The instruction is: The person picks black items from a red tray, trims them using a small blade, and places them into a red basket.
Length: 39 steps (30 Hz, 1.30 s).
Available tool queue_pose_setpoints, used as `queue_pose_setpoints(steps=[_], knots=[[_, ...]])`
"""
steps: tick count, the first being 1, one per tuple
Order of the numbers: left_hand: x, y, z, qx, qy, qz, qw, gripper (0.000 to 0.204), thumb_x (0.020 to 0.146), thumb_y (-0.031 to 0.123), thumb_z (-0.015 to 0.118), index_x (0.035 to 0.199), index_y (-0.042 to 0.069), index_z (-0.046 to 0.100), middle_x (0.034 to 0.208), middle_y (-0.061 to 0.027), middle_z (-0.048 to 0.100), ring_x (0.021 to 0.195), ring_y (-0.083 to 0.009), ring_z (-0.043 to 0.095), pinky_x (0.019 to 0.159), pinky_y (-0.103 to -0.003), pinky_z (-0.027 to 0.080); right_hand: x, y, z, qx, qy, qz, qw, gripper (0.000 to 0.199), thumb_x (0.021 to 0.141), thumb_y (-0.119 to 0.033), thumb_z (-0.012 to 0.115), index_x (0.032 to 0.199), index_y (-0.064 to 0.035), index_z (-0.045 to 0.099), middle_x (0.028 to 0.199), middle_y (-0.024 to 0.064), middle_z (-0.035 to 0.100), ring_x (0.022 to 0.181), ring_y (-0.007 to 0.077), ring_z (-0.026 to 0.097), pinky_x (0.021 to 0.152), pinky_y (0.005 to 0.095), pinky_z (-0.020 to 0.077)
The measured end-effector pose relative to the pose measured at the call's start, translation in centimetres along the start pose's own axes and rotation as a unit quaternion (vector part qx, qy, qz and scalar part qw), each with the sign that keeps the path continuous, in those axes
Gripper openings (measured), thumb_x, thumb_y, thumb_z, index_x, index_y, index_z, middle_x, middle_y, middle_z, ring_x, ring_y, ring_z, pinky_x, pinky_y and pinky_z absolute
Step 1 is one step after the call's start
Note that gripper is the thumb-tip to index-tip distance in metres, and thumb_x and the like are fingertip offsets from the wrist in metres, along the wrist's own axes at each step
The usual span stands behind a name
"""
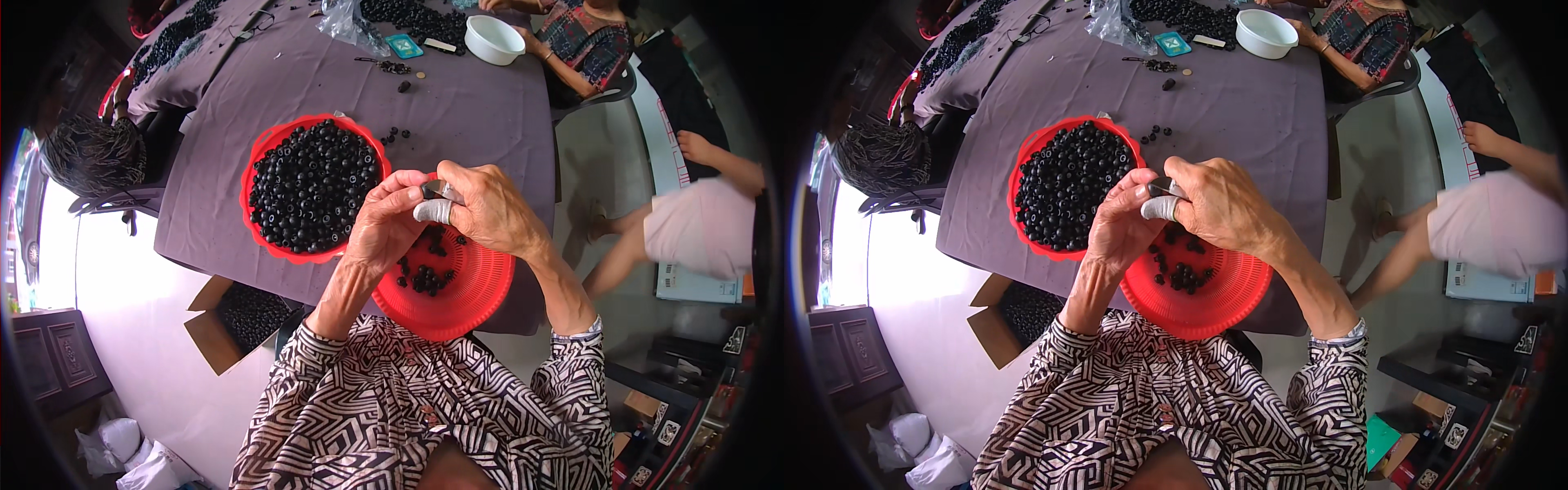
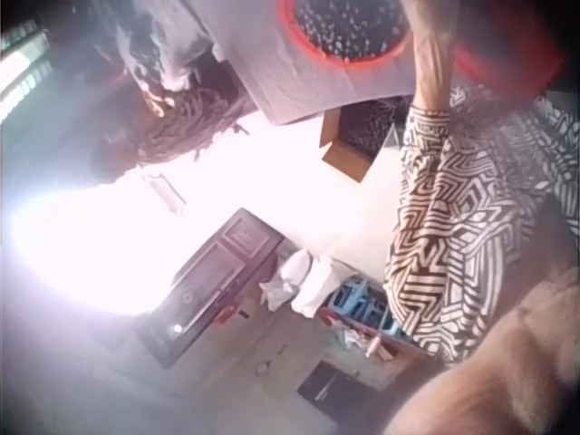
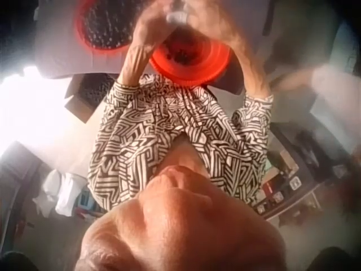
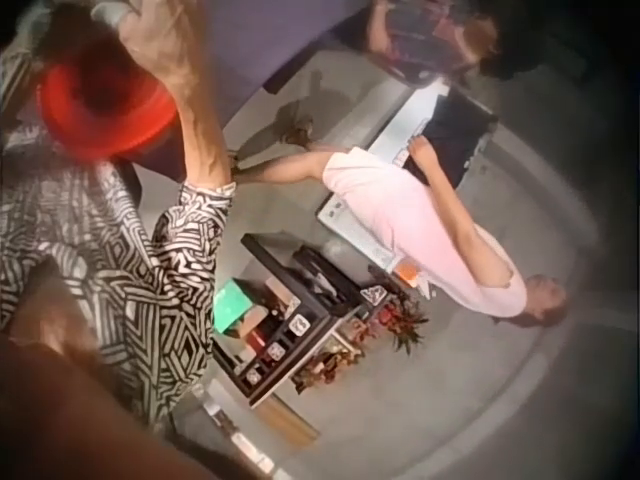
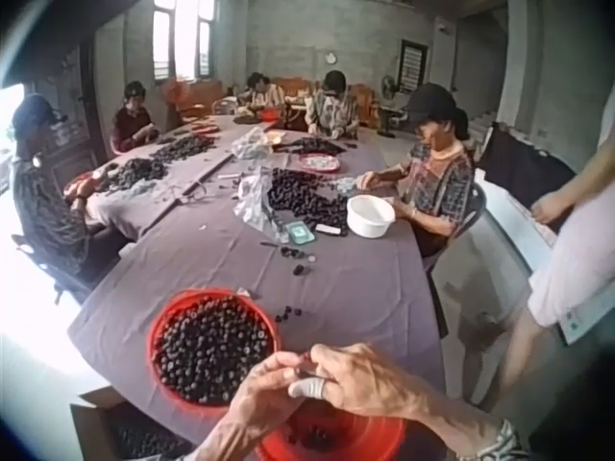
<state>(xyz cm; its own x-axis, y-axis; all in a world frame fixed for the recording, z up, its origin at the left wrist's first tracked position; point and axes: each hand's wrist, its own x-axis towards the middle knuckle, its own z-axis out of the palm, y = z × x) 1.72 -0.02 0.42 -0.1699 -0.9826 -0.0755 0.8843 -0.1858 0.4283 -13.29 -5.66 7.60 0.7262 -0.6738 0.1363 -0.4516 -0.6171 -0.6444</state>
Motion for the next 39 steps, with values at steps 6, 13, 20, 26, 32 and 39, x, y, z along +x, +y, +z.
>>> queue_pose_setpoints(steps=[6,13,20,26,32,39], knots=[[-0.1,0.0,0.2,0.000,0.003,-0.002,1.000,0.014,0.084,0.005,0.058,0.097,0.002,0.057,0.087,-0.0045,0.060,0.082,-0.0147,0.058,0.082,-0.033,0.046,-0.2,0.8,0.7,-0.028,0.022,-0.027,0.999,0.023,0.078,-0.016,0.063,0.074,0.0002,0.047,0.056,0.0183,0.054,0.054,0.0366,0.056,0.051,0.0453,0.0409],[-0.3,-0.3,0.1,-0.021,0.000,-0.007,1.000,0.012,0.082,0.002,0.057,0.094,0.000,0.058,0.091,-0.0076,0.061,0.084,-0.0163,0.058,0.084,-0.033,0.046,-0.8,0.8,0.8,-0.023,0.010,-0.039,0.999,0.020,0.079,-0.011,0.060,0.077,-0.0006,0.044,0.059,0.0171,0.052,0.055,0.0375,0.053,0.050,0.0427,0.0382],[-0.4,-1.0,-0.1,-0.006,0.006,-0.005,1.000,0.012,0.081,0.003,0.058,0.093,0.003,0.058,0.092,-0.0079,0.061,0.085,-0.0187,0.059,0.086,-0.035,0.046,-1.4,1.2,1.2,-0.095,0.018,-0.067,0.993,0.027,0.081,-0.020,0.062,0.076,-0.0008,0.045,0.062,0.0162,0.054,0.055,0.0353,0.055,0.048,0.0423,0.0410],[-0.5,-1.3,0.3,-0.036,-0.021,-0.020,0.999,0.011,0.083,0.003,0.057,0.094,0.002,0.058,0.091,-0.0076,0.062,0.087,-0.0175,0.059,0.087,-0.033,0.045,-1.5,1.5,0.7,-0.042,0.026,-0.085,0.995,0.030,0.077,-0.022,0.068,0.075,-0.0022,0.046,0.062,0.0123,0.055,0.054,0.0317,0.055,0.047,0.0373,0.0430],[-0.4,-1.7,0.2,-0.033,0.016,-0.009,0.999,0.013,0.083,0.005,0.058,0.096,0.004,0.057,0.090,-0.0058,0.061,0.089,-0.0174,0.058,0.086,-0.036,0.045,-1.5,1.5,2.0,0.007,0.144,-0.147,0.979,0.026,0.070,-0.009,0.071,0.084,-0.0033,0.051,0.069,0.0099,0.059,0.058,0.0247,0.061,0.049,0.0324,0.0468],[-0.9,-2.9,-1.2,0.103,0.078,-0.013,0.992,0.006,0.083,0.005,0.056,0.089,0.004,0.056,0.085,-0.0033,0.059,0.078,-0.0121,0.058,0.075,-0.029,0.049,-2.9,2.8,3.7,-0.107,0.093,-0.139,0.980,0.022,0.066,0.003,0.060,0.085,-0.0018,0.050,0.067,0.0102,0.058,0.059,0.0270,0.061,0.050,0.0361,0.0477]])
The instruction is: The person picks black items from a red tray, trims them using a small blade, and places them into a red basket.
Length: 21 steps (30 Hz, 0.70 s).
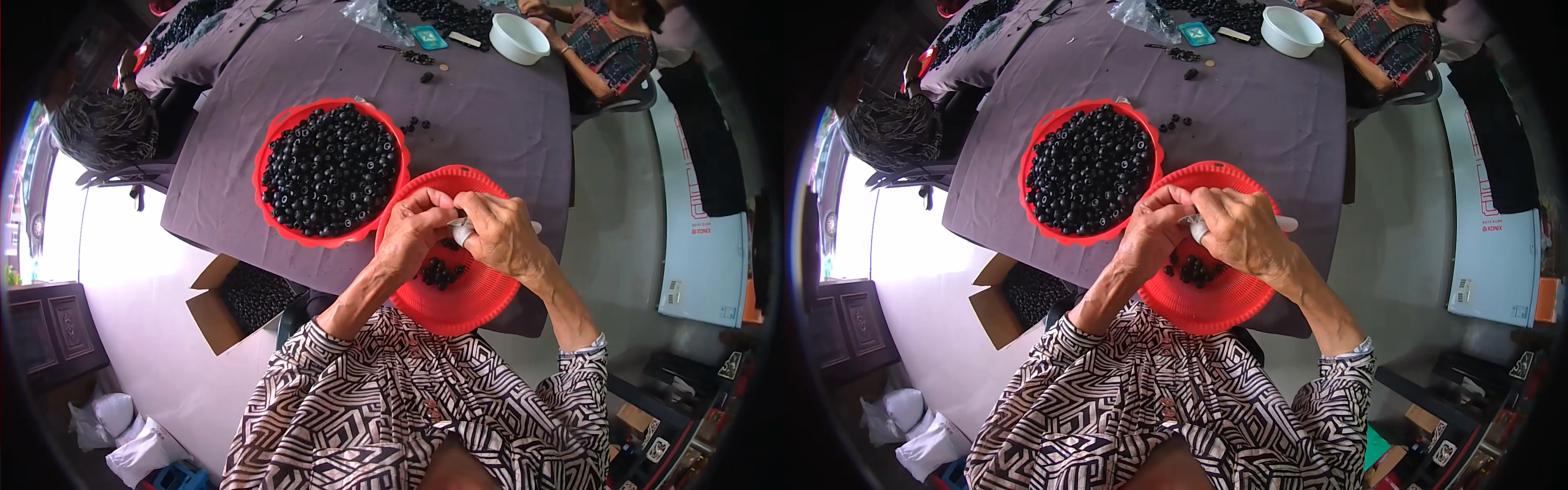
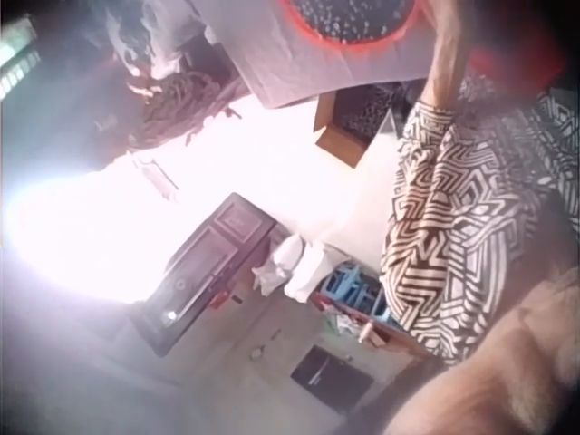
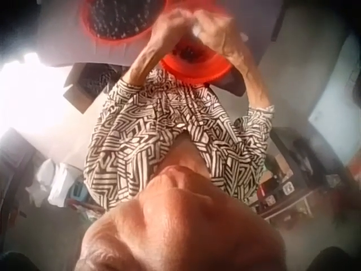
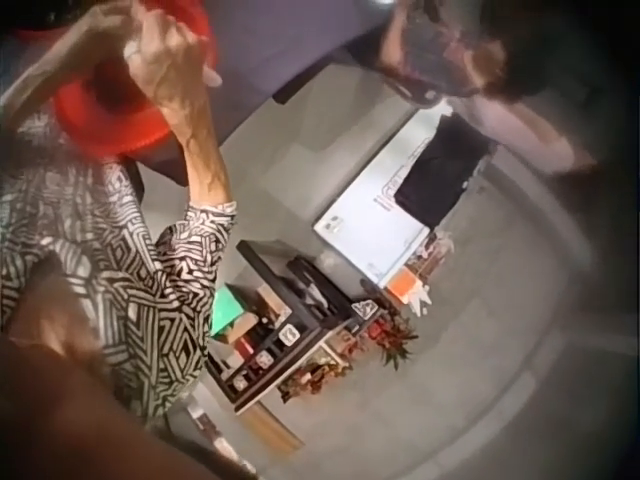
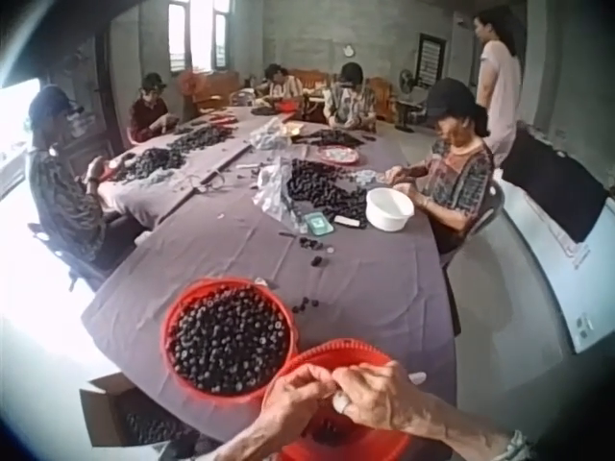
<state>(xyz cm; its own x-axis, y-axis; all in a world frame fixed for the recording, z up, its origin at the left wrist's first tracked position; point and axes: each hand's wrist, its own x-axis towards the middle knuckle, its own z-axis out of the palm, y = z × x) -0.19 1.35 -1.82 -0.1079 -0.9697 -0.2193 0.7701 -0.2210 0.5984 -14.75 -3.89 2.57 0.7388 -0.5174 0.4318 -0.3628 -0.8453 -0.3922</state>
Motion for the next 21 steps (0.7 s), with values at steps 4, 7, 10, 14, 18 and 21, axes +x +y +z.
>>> queue_pose_setpoints(steps=[4,7,10,14,18,21], knots=[[-2.1,1.8,-0.5,0.365,0.078,0.013,0.928,0.018,0.084,0.012,0.059,0.095,-0.003,0.060,0.087,-0.0057,0.062,0.078,-0.0114,0.060,0.069,-0.026,0.048,-1.5,0.9,0.6,0.028,-0.092,0.063,0.993,0.020,0.072,-0.004,0.062,0.088,-0.0001,0.050,0.067,0.0139,0.060,0.060,0.0295,0.061,0.054,0.0376,0.0495],[-1.8,3.8,-4.2,0.657,0.160,0.264,0.688,0.012,0.076,0.007,0.064,0.087,0.002,0.065,0.076,-0.0110,0.061,0.067,-0.0176,0.061,0.060,-0.028,0.047,-2.4,0.7,1.2,0.052,-0.172,0.114,0.977,0.022,0.078,-0.013,0.064,0.089,0.0007,0.050,0.073,0.0158,0.063,0.063,0.0303,0.063,0.057,0.0380,0.0503],[-1.4,5.6,-6.0,0.787,0.198,0.294,0.505,0.013,0.072,0.013,0.067,0.080,0.004,0.063,0.075,-0.0101,0.055,0.074,-0.0269,0.055,0.067,-0.037,0.044,-2.4,0.9,1.4,0.087,-0.184,0.138,0.969,0.026,0.081,-0.019,0.063,0.090,0.0011,0.050,0.077,0.0168,0.064,0.067,0.0306,0.064,0.058,0.0383,0.0509],[-0.6,5.1,-6.5,0.841,0.193,0.259,0.434,0.018,0.071,0.020,0.068,0.080,0.005,0.064,0.078,-0.0095,0.054,0.080,-0.0278,0.052,0.073,-0.039,0.043,-1.7,0.4,1.4,0.095,-0.189,0.135,0.968,0.025,0.083,-0.019,0.062,0.090,0.0013,0.049,0.078,0.0167,0.065,0.067,0.0299,0.065,0.058,0.0382,0.0513],[0.1,5.6,-6.5,0.836,0.188,0.256,0.448,0.021,0.071,0.017,0.069,0.086,0.003,0.064,0.083,-0.0071,0.058,0.081,-0.0230,0.055,0.072,-0.035,0.045,-1.9,0.5,1.4,0.097,-0.161,0.129,0.974,0.021,0.083,-0.017,0.061,0.090,-0.0002,0.049,0.075,0.0155,0.064,0.065,0.0290,0.064,0.056,0.0374,0.0502],[-0.6,7.0,-4.7,0.443,0.197,0.120,0.866,0.018,0.078,0.009,0.065,0.095,0.002,0.065,0.093,-0.0056,0.063,0.083,-0.0157,0.059,0.073,-0.028,0.048,-1.2,0.3,0.3,0.145,-0.097,0.113,0.978,0.017,0.084,-0.015,0.060,0.089,-0.0020,0.050,0.068,0.0133,0.060,0.059,0.0277,0.061,0.053,0.0364,0.0473]])
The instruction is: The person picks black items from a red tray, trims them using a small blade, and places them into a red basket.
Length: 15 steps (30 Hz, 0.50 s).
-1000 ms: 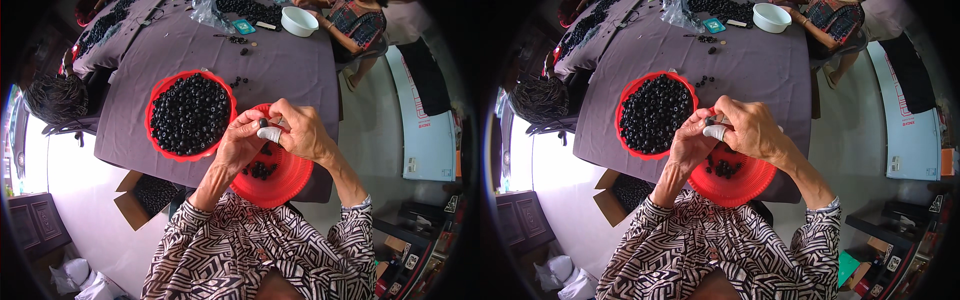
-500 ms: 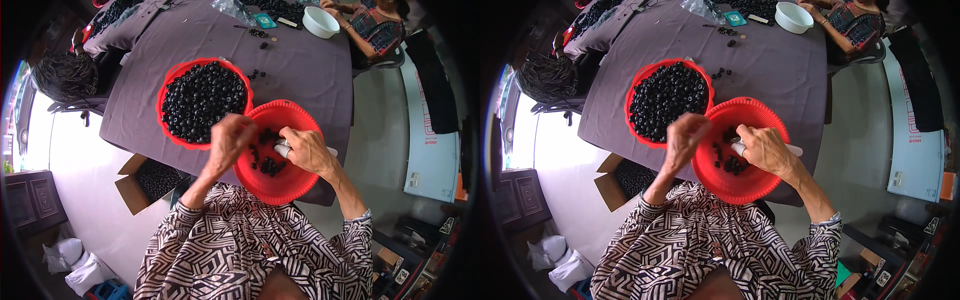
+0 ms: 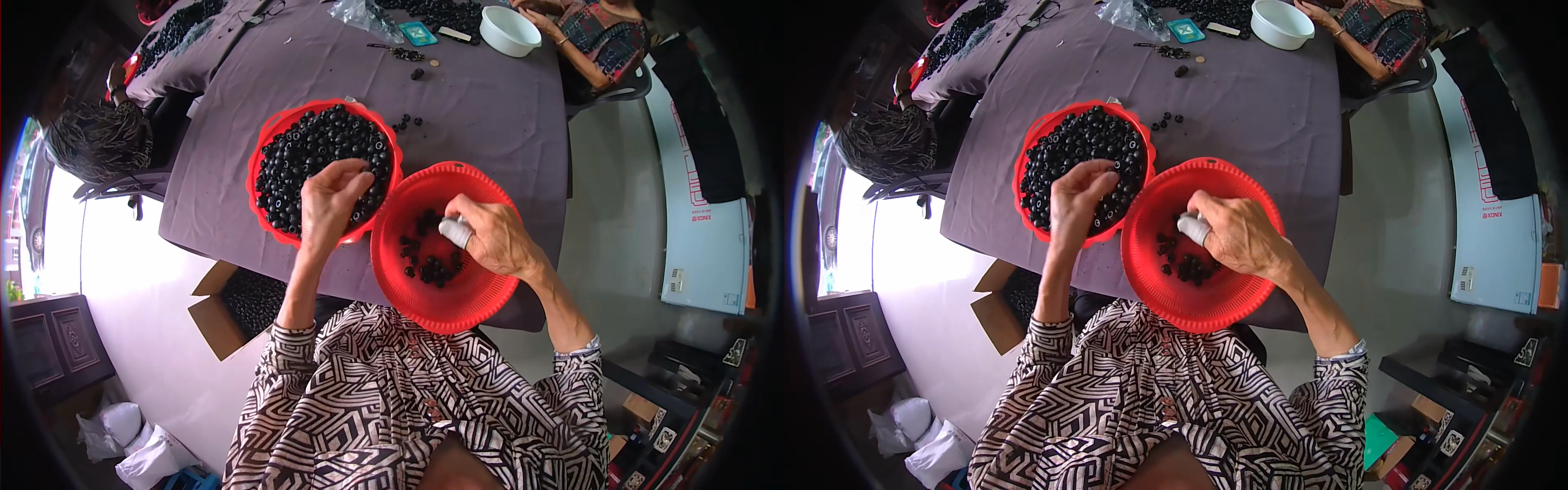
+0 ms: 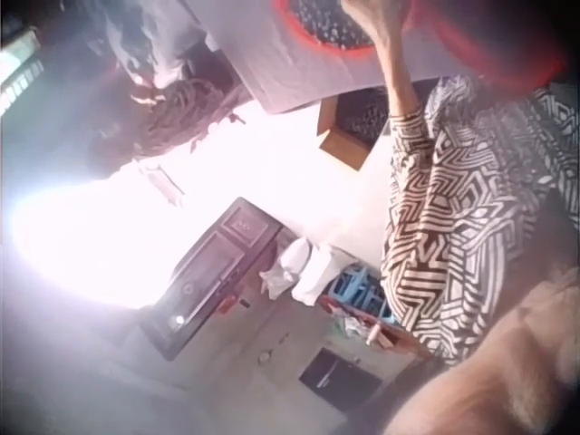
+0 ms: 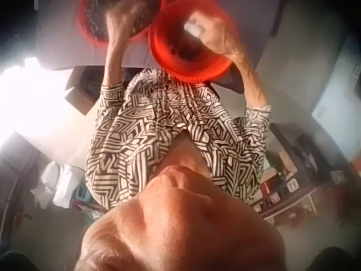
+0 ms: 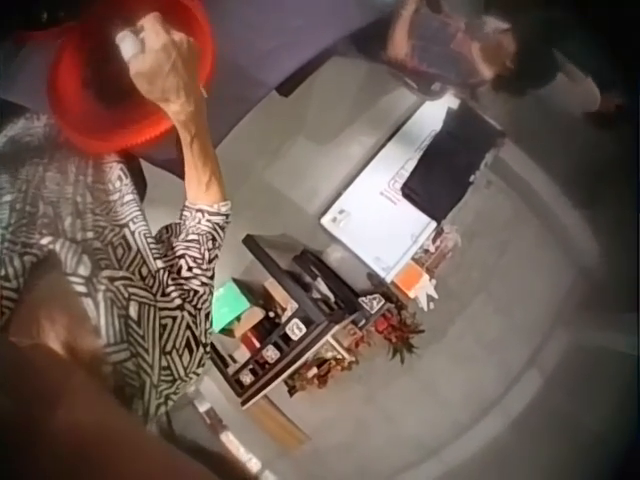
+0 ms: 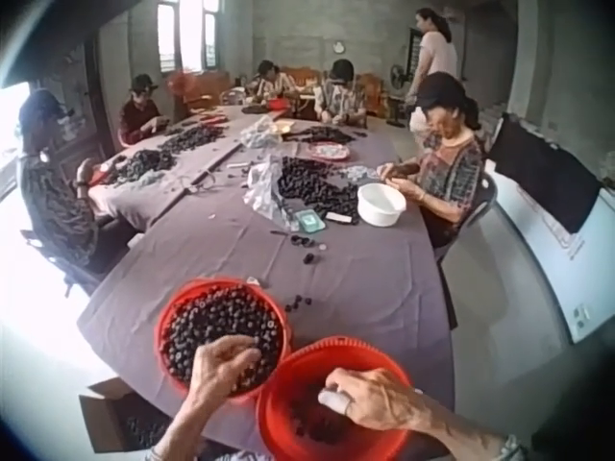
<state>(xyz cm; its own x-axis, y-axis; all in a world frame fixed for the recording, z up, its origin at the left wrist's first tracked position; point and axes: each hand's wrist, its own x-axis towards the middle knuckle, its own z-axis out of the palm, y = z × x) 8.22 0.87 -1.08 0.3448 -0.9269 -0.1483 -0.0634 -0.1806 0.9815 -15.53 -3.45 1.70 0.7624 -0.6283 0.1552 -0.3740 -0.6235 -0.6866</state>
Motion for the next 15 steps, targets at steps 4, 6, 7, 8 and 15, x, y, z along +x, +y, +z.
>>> queue_pose_setpoints(steps=[4,6,7,8,15], knots=[[-0.8,1.8,1.8,-0.432,-0.183,-0.013,0.883,0.022,0.085,0.000,0.056,0.106,-0.004,0.059,0.097,-0.0116,0.062,0.083,-0.0171,0.060,0.074,-0.026,0.049,2.2,-1.1,-0.9,0.043,0.078,-0.030,0.996,0.018,0.086,-0.017,0.057,0.083,-0.0018,0.049,0.061,0.0120,0.054,0.054,0.0274,0.055,0.051,0.0367,0.0431],[-1.3,2.3,2.8,-0.452,-0.230,0.002,0.862,0.027,0.086,0.002,0.055,0.111,-0.005,0.055,0.095,-0.0133,0.062,0.081,-0.0190,0.059,0.075,-0.030,0.049,3.0,-1.8,-1.5,0.009,0.134,-0.044,0.990,0.025,0.087,-0.024,0.058,0.083,-0.0010,0.048,0.062,0.0130,0.055,0.055,0.0290,0.057,0.052,0.0372,0.0434],[-1.6,3.0,3.5,-0.447,-0.219,0.005,0.867,0.027,0.086,0.002,0.055,0.112,-0.005,0.054,0.096,-0.0129,0.062,0.082,-0.0193,0.060,0.077,-0.031,0.049,3.3,-1.9,-1.8,-0.001,0.144,-0.044,0.989,0.034,0.085,-0.031,0.061,0.082,-0.0006,0.047,0.063,0.0131,0.055,0.056,0.0305,0.057,0.051,0.0368,0.0436],[-1.9,3.5,4.0,-0.442,-0.204,0.007,0.874,0.028,0.086,0.003,0.055,0.113,-0.004,0.053,0.096,-0.0125,0.062,0.084,-0.0196,0.060,0.079,-0.032,0.049,3.5,-2.2,-2.0,-0.002,0.145,-0.043,0.989,0.034,0.085,-0.031,0.061,0.082,-0.0006,0.047,0.063,0.0131,0.055,0.056,0.0305,0.057,0.051,0.0368,0.0436],[-2.6,4.0,5.5,-0.443,-0.223,0.026,0.868,0.021,0.089,0.005,0.054,0.108,-0.003,0.054,0.100,-0.0096,0.061,0.091,-0.0150,0.059,0.084,-0.028,0.048,3.6,-3.2,-3.7,-0.054,0.092,-0.005,0.994,0.039,0.079,-0.032,0.067,0.077,-0.0011,0.043,0.063,0.0134,0.055,0.057,0.0312,0.058,0.050,0.0371,0.0429]])
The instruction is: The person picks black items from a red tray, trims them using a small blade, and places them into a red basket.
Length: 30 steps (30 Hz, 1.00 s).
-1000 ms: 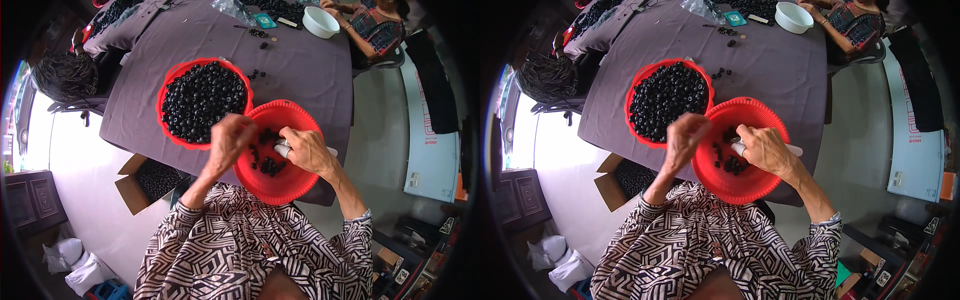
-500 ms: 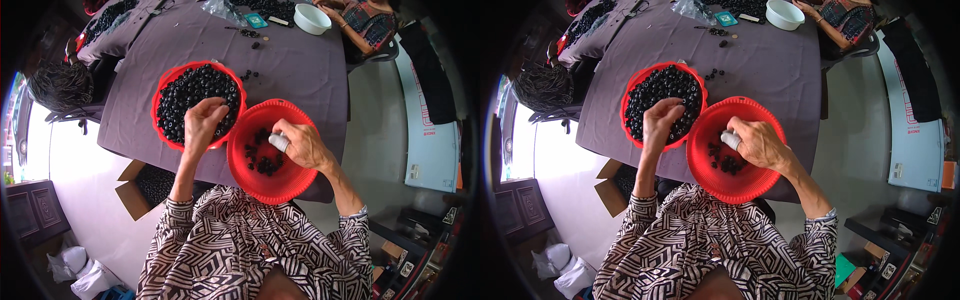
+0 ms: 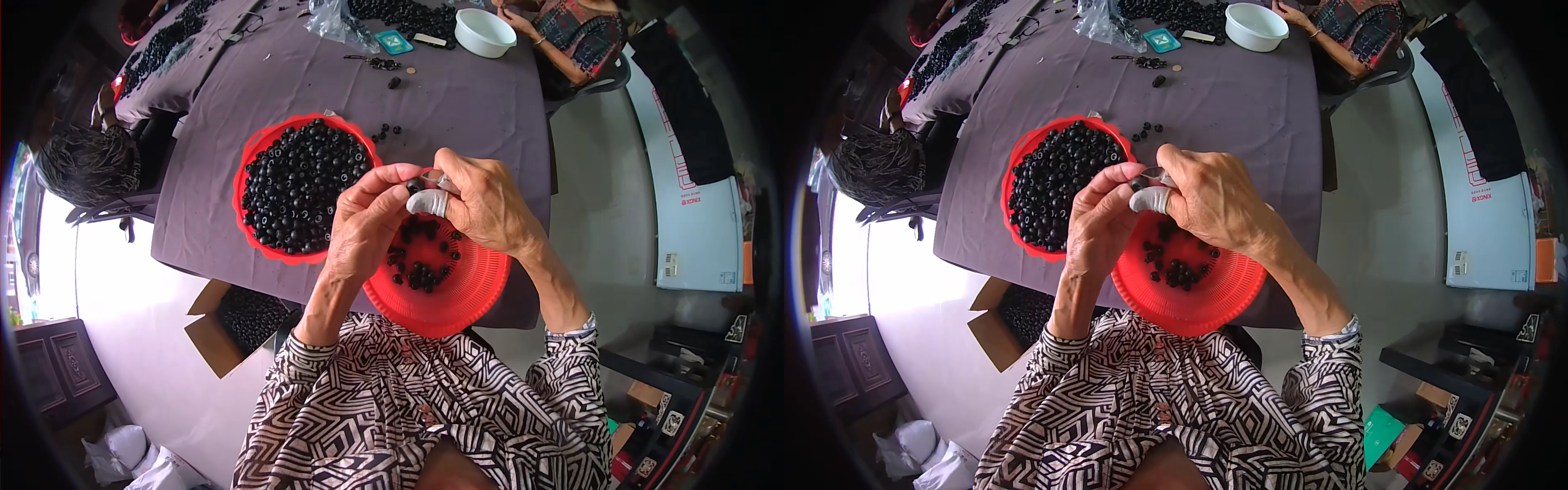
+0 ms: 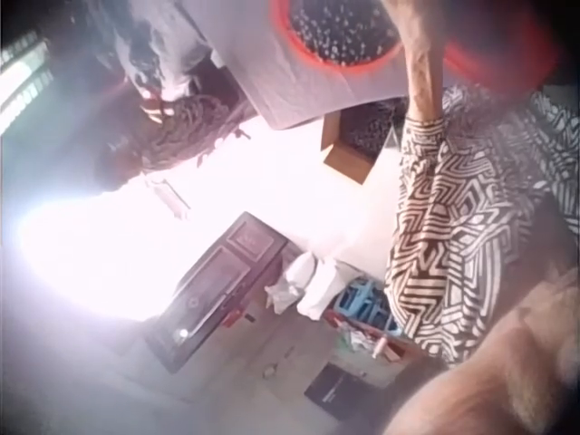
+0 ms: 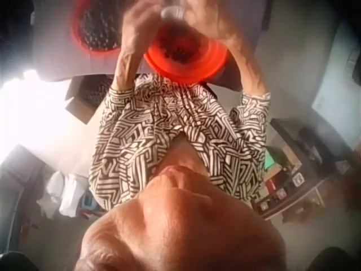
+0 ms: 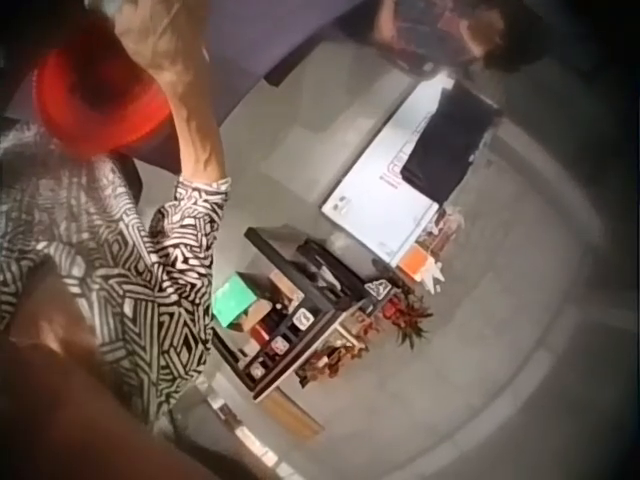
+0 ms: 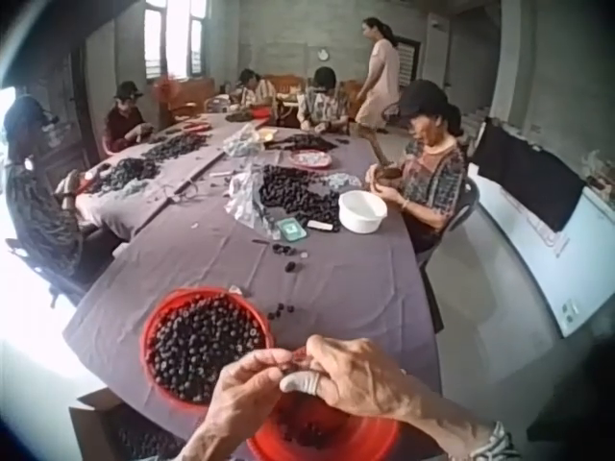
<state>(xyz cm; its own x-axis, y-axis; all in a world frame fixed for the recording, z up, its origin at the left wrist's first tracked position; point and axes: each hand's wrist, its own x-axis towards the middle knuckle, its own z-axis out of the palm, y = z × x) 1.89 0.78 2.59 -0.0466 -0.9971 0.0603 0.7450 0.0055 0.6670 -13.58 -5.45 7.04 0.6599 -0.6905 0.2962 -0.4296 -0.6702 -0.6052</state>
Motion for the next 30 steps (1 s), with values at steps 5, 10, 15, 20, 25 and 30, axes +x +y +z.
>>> queue_pose_setpoints(steps=[5,10,15,20,25,30], knots=[[0.0,-0.5,-0.2,0.026,0.011,0.007,1.000,0.020,0.087,0.005,0.057,0.107,-0.002,0.055,0.097,-0.0075,0.062,0.088,-0.0122,0.059,0.081,-0.025,0.048,-0.3,0.6,0.1,-0.004,0.003,-0.016,1.000,0.035,0.078,-0.025,0.068,0.076,-0.0013,0.042,0.061,0.0134,0.053,0.056,0.0312,0.056,0.050,0.0383,0.0415],[0.1,-0.5,-0.6,0.045,0.000,0.004,0.999,0.019,0.087,0.005,0.058,0.105,0.000,0.057,0.095,-0.0055,0.062,0.086,-0.0094,0.058,0.079,-0.023,0.048,-0.2,0.5,-0.4,0.014,-0.025,-0.010,1.000,0.032,0.077,-0.020,0.069,0.077,-0.0009,0.042,0.059,0.0140,0.052,0.053,0.0315,0.053,0.050,0.0388,0.0400],[0.0,-0.6,-0.4,0.038,0.004,0.010,0.999,0.016,0.087,0.004,0.057,0.102,0.000,0.059,0.095,-0.0046,0.062,0.085,-0.0091,0.057,0.079,-0.023,0.048,-0.2,-0.1,-0.7,0.001,-0.040,-0.006,0.999,0.033,0.076,-0.020,0.069,0.077,-0.0008,0.042,0.059,0.0139,0.051,0.053,0.0324,0.053,0.050,0.0396,0.0394],[0.1,-0.7,-0.7,0.035,-0.006,0.016,0.999,0.016,0.087,0.002,0.056,0.103,-0.001,0.059,0.097,-0.0055,0.062,0.085,-0.0099,0.057,0.079,-0.023,0.048,-0.2,-0.2,-0.7,-0.004,-0.053,-0.006,0.999,0.034,0.076,-0.022,0.069,0.077,-0.0007,0.043,0.059,0.0137,0.051,0.054,0.0331,0.053,0.050,0.0398,0.0395],[0.3,-0.7,-0.7,-0.004,-0.021,0.007,1.000,0.016,0.087,0.001,0.055,0.103,-0.002,0.059,0.098,-0.0063,0.061,0.087,-0.0111,0.058,0.080,-0.024,0.049,-0.1,-0.2,-0.6,-0.015,-0.061,-0.006,0.998,0.030,0.077,-0.019,0.068,0.077,-0.0010,0.044,0.061,0.0142,0.053,0.057,0.0343,0.055,0.052,0.0403,0.0404],[0.2,-0.8,-0.8,0.002,-0.016,0.009,1.000,0.017,0.087,0.001,0.055,0.103,-0.002,0.059,0.097,-0.0064,0.061,0.087,-0.0121,0.058,0.080,-0.025,0.049,-0.2,0.0,-0.4,-0.015,-0.056,-0.011,0.998,0.027,0.077,-0.016,0.066,0.077,-0.0012,0.044,0.061,0.0142,0.053,0.057,0.0345,0.055,0.052,0.0407,0.0403]])
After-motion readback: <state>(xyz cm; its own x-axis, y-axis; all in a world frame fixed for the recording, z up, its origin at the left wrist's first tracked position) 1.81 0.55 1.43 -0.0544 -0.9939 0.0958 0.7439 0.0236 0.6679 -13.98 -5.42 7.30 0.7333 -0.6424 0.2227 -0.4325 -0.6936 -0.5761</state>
